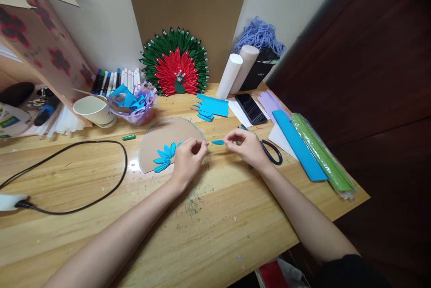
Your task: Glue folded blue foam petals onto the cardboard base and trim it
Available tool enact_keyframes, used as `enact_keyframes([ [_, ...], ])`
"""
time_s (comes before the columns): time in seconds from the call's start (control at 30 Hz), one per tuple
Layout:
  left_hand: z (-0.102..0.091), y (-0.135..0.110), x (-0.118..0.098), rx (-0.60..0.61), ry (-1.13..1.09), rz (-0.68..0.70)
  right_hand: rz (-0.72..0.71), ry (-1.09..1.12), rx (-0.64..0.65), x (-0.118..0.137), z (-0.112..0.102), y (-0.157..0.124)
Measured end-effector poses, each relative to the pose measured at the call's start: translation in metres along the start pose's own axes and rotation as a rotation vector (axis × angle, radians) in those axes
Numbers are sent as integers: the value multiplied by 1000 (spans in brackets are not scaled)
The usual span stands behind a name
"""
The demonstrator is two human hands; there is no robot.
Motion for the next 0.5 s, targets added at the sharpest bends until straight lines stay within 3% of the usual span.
enact_keyframes([
  [0.2, 8, 0, -1, 178, -61, 37, -80, 9, 88, 8, 9, -3],
  [0.5, 10, 0, -1, 234, -50, 30, -404, -240, 36, 23, 7, -8],
])
Point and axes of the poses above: each hand's wrist, its own y-axis towards the middle knuckle, its own z-axis out of the palm, x = y × z, the point moved 4 cm from there along y, towards the middle knuckle, and after that the axes turned 9 degrees about -y, right-handed, at the moved point
